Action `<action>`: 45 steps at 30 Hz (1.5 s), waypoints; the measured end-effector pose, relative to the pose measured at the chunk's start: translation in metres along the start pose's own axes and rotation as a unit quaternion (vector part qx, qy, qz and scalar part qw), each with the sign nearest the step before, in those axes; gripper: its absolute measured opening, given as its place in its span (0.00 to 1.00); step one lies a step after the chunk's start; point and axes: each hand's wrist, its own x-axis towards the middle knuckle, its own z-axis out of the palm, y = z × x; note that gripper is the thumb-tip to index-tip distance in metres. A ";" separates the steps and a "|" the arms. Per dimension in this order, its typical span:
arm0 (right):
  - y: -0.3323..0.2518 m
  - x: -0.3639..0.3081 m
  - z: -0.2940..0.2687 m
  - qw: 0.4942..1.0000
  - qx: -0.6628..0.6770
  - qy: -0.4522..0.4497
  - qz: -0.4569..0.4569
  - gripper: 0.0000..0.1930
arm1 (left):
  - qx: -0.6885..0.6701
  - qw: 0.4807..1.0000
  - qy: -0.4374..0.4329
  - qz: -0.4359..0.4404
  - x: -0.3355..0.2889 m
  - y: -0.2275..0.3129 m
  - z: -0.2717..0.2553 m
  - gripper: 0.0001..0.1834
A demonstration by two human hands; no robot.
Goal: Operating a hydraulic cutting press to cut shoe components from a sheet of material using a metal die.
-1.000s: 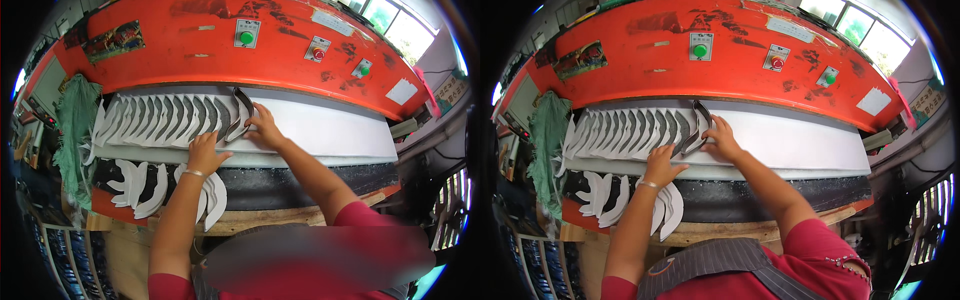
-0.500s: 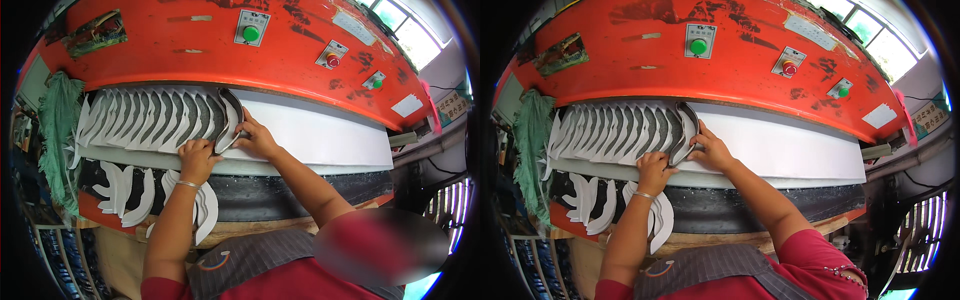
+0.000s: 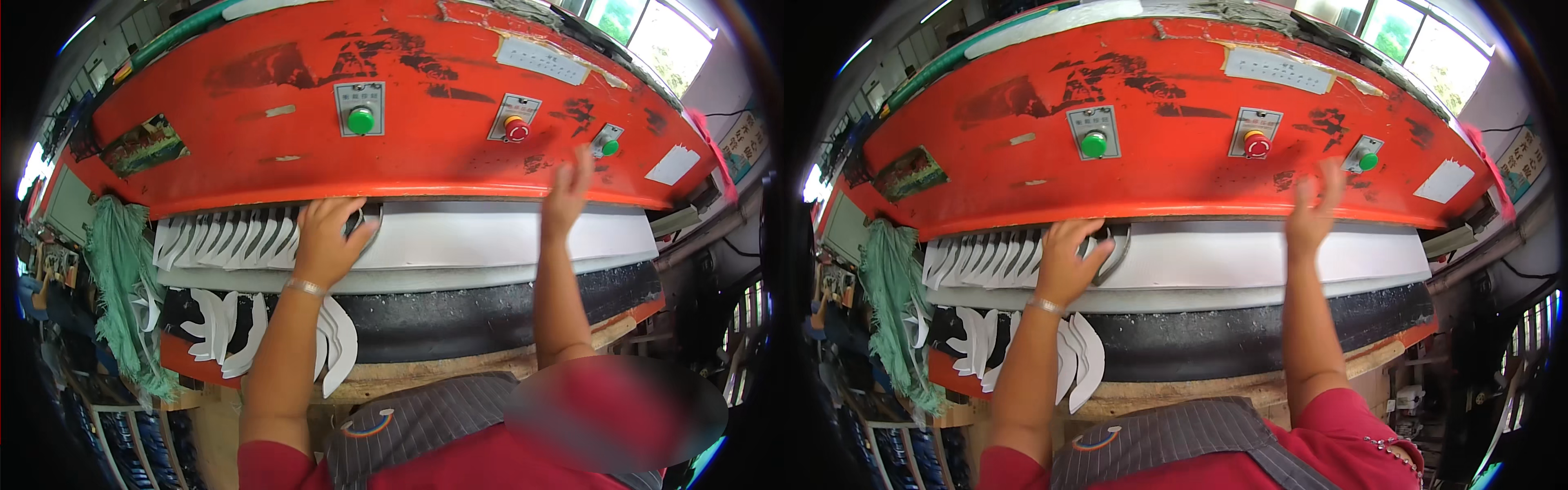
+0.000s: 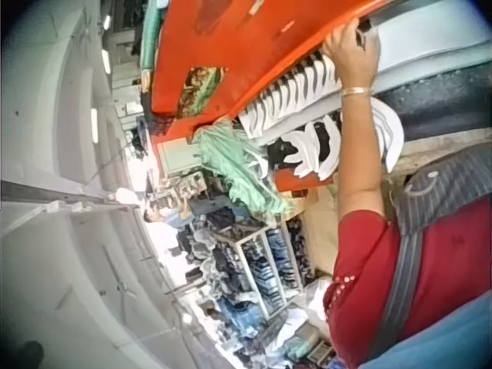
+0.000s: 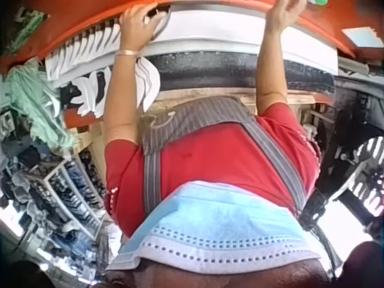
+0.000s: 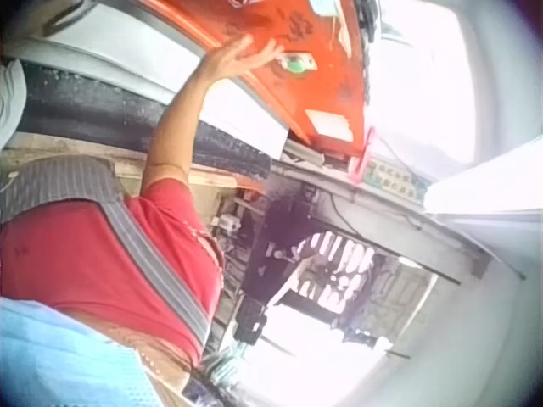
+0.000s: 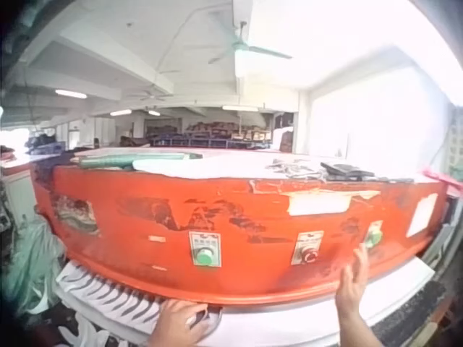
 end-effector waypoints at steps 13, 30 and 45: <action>0.074 0.094 -0.051 0.981 -0.149 0.039 0.116 0.37 | -0.028 0.992 -0.117 -0.048 0.034 0.059 0.002 0.20; -0.139 -0.097 0.083 0.854 0.092 -0.487 0.157 0.15 | 0.015 0.975 -0.184 -0.127 -0.176 0.120 0.014 0.11; -0.086 -0.168 0.129 0.778 -0.111 -0.547 0.288 0.24 | -0.107 0.957 -0.213 -0.164 -0.151 0.062 -0.024 0.18</action>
